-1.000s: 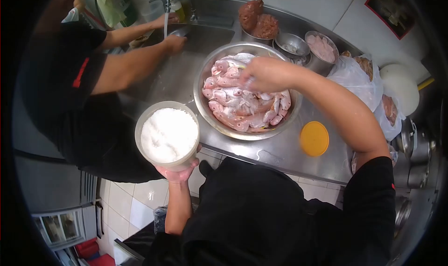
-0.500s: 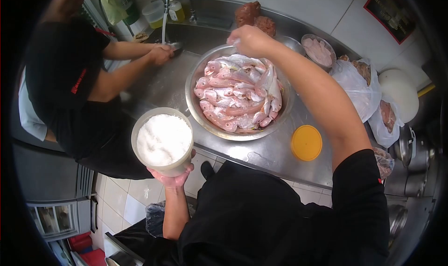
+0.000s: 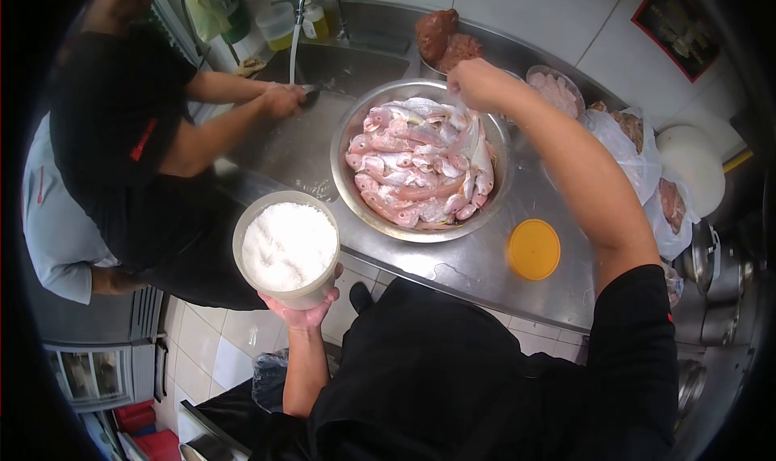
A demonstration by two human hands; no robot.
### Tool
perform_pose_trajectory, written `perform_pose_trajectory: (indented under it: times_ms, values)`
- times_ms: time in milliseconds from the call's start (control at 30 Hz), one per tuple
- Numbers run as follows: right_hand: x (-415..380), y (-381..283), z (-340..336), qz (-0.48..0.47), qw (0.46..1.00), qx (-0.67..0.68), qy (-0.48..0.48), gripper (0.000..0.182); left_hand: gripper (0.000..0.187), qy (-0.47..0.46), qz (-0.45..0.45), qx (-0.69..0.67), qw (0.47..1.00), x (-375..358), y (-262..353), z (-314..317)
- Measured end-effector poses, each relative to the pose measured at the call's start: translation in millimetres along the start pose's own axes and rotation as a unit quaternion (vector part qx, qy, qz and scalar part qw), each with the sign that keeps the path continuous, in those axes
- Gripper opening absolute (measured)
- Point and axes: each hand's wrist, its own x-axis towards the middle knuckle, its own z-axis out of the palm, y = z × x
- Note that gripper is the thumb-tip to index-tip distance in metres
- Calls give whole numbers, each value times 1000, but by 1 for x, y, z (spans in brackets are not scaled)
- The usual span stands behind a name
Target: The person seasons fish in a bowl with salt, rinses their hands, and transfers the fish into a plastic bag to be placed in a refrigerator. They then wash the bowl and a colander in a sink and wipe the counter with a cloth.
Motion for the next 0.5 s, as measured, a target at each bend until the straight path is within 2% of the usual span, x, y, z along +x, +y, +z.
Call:
perform_pose_trajectory:
  times_ms: [167,267,367,433,500]
  values:
    - [-16,-6,8,-17,995,41,-92,22,87,-12,-11,-5,1000,0,4,-4]
    - [-19,-32,1,-17,992,97,-78,21,87,14,-22,-10,1000,-6,11,-14]
    - [-17,-78,0,-78,974,211,-7,20,89,40,-5,14,999,-10,9,-29]
    - [-19,-117,-2,-222,956,185,48,21,90,29,-4,10,1000,-6,9,-29]
    - [-25,-165,-7,-237,941,238,-45,23,92,26,-13,8,1000,0,5,-24]
